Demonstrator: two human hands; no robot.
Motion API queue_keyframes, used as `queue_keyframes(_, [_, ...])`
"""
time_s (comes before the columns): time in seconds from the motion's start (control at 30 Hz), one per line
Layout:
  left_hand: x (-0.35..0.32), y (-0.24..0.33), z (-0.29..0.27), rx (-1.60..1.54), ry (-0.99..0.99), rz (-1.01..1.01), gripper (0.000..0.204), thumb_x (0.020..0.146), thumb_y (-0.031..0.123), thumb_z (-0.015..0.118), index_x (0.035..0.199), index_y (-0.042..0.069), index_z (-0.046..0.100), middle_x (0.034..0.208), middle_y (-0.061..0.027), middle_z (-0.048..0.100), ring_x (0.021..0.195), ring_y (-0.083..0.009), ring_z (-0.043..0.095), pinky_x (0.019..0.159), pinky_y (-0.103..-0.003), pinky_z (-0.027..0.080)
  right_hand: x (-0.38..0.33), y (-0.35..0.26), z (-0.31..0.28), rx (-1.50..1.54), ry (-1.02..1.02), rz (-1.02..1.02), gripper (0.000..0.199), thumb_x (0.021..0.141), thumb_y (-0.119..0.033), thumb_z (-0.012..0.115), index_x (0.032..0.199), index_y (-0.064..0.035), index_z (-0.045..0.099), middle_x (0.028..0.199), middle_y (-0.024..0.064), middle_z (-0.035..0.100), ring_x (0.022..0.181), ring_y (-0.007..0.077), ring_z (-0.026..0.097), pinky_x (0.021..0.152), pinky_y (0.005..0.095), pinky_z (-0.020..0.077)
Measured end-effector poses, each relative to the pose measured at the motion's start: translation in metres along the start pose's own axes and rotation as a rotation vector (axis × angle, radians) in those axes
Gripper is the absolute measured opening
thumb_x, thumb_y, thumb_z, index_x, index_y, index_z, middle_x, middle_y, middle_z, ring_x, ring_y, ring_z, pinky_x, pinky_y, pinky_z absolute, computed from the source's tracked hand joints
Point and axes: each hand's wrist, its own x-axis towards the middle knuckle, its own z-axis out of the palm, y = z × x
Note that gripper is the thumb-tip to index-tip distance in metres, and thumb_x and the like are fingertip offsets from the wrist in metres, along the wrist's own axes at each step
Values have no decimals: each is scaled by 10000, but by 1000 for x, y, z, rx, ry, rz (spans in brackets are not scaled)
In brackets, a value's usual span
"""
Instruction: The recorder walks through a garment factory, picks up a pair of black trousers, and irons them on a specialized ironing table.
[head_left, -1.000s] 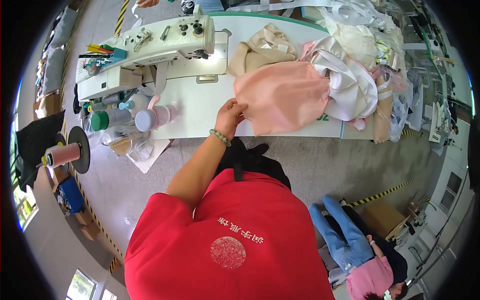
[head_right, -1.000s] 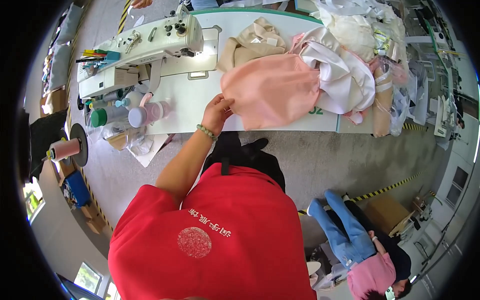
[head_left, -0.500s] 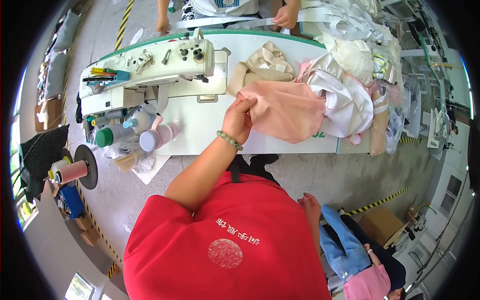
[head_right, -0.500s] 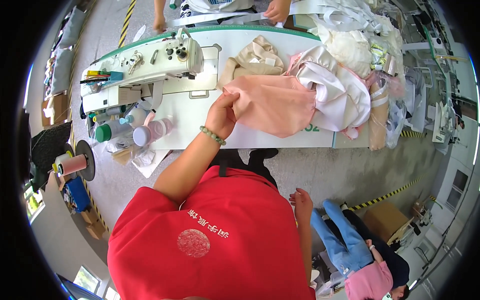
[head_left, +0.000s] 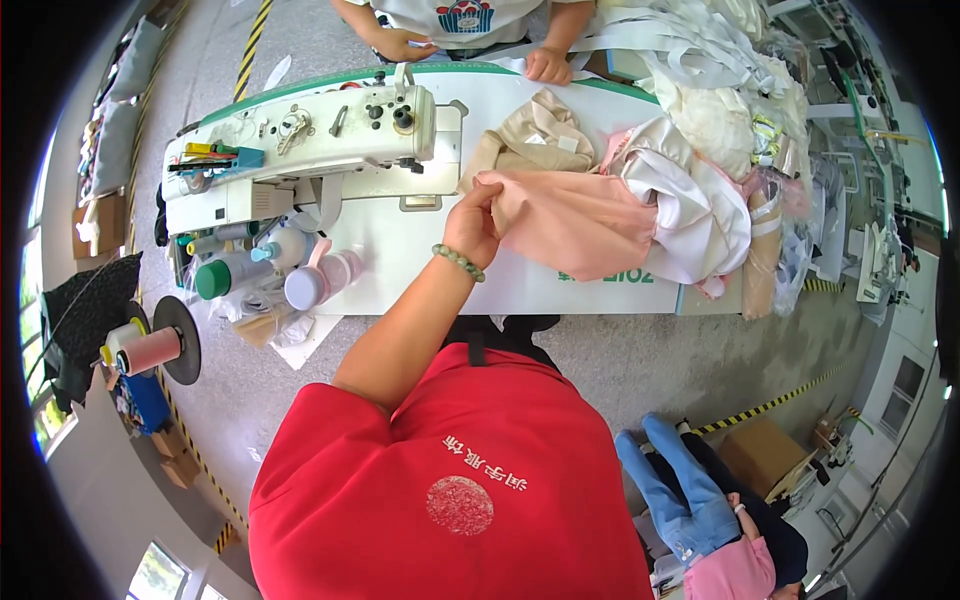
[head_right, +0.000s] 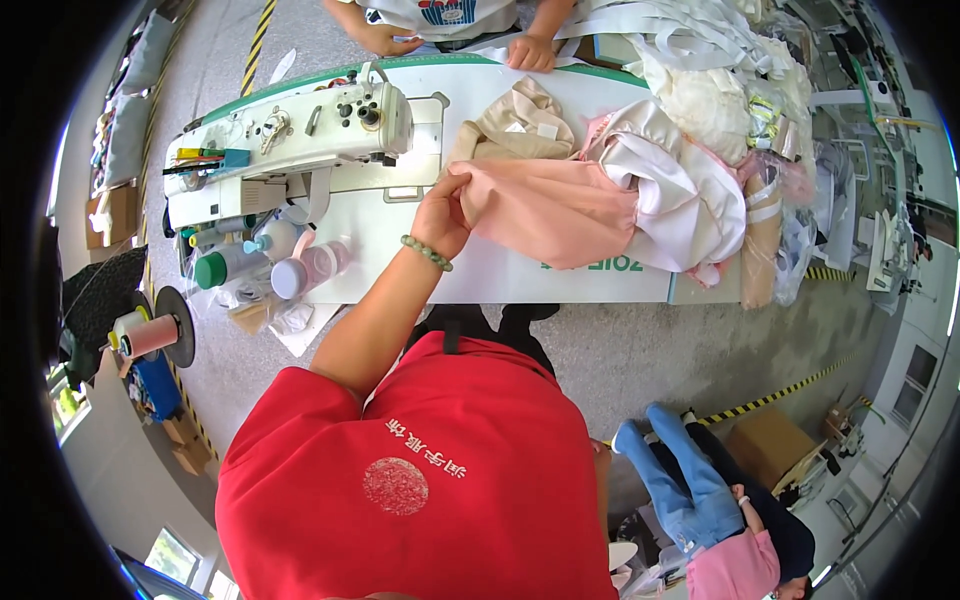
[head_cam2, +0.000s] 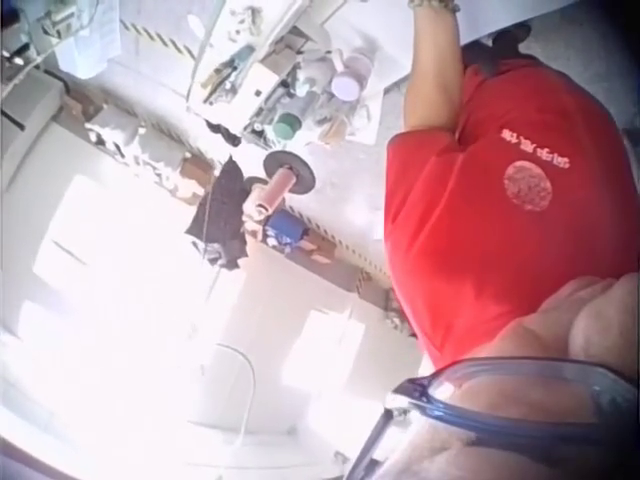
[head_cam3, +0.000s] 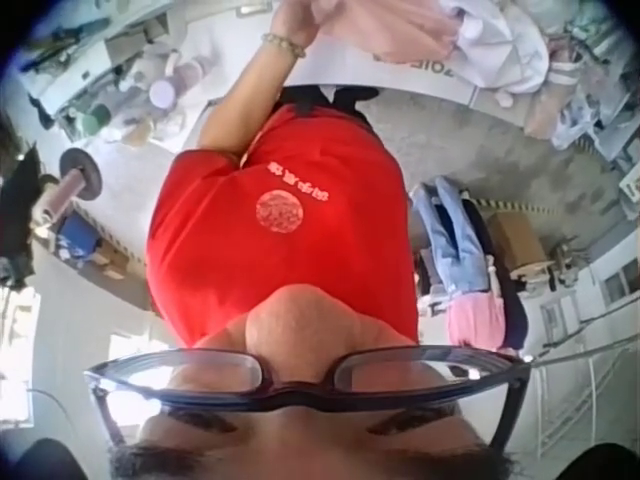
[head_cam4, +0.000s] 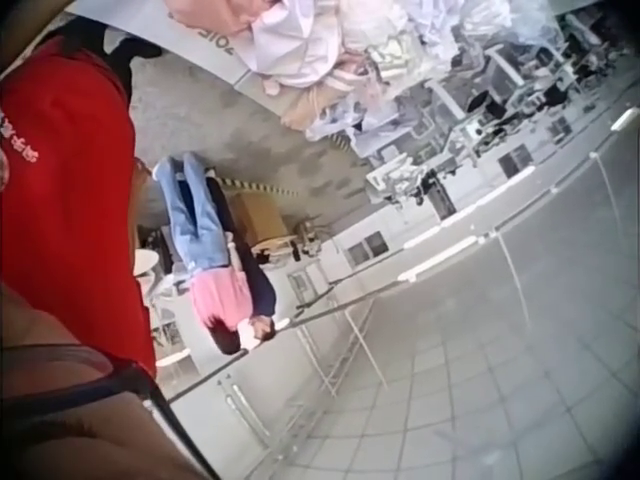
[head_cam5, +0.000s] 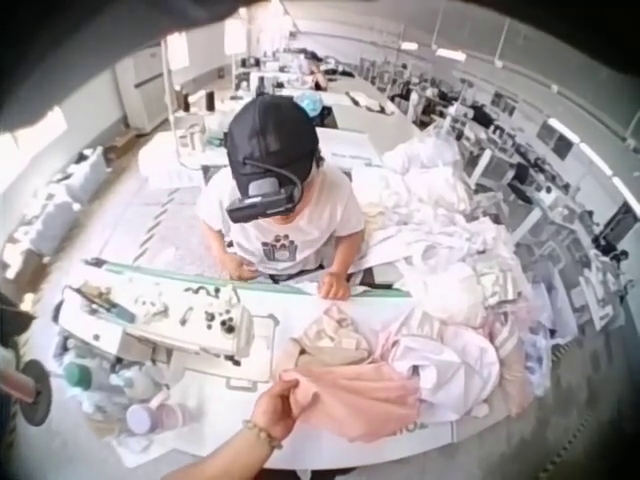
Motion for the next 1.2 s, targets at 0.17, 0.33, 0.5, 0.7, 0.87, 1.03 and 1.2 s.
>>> queue_keyframes(0.17, [-4,5,-4,-19,27,18,185,935,110,577,1099,29,595,1033,-59,671,954,-187,664,867,-321,549,115,83,53,-143,74,-122,409,935,-335,559,1230,-51,553,1210,135,548,1124,226,524,1010,361,439])
queue_keyframes(0.33, [7,-3,-2,-13,-12,-29,152,941,97,564,1086,62,595,1022,-47,680,943,-179,672,861,-324,552,174,222,0,-241,186,-248,356,914,-343,567,1140,-76,630,1066,141,665,1002,218,612,961,369,464])
queue_keyframes(0.5, [-3,5,-1,-21,-1,11,155,934,107,576,1072,39,598,1010,-52,669,929,-181,665,853,-320,558,192,279,-38,-380,150,-160,345,915,-329,559,1113,-67,664,1013,138,703,943,249,648,903,381,494])
queue_keyframes(0.7, [4,5,-11,-19,-35,9,169,939,113,567,1095,54,596,1032,-45,670,963,-175,660,872,-313,543,150,272,-56,-546,275,-164,358,929,-346,540,1082,-71,711,1025,169,715,954,292,667,889,405,514])
queue_keyframes(0.87, [-10,7,6,47,-64,6,169,943,122,553,1096,66,595,1047,-37,667,983,-169,657,887,-317,532,124,258,-42,-486,249,-73,369,929,-383,547,1004,-74,735,1058,160,715,1003,311,665,880,403,524])
queue_keyframes(1.03, [-23,1,18,175,-247,42,144,920,74,541,1055,74,589,1000,-30,647,951,-151,637,878,-307,530,102,191,-11,-470,295,-129,326,916,-296,598,1093,-37,684,945,129,724,882,255,678,796,354,533])
queue_keyframes(1.2, [-46,10,-23,311,-17,129,137,898,64,546,1016,36,609,892,-46,631,802,-155,625,732,-306,535,95,99,21,-470,247,-175,300,944,-254,589,1117,-23,671,817,112,719,747,187,689,683,313,540])
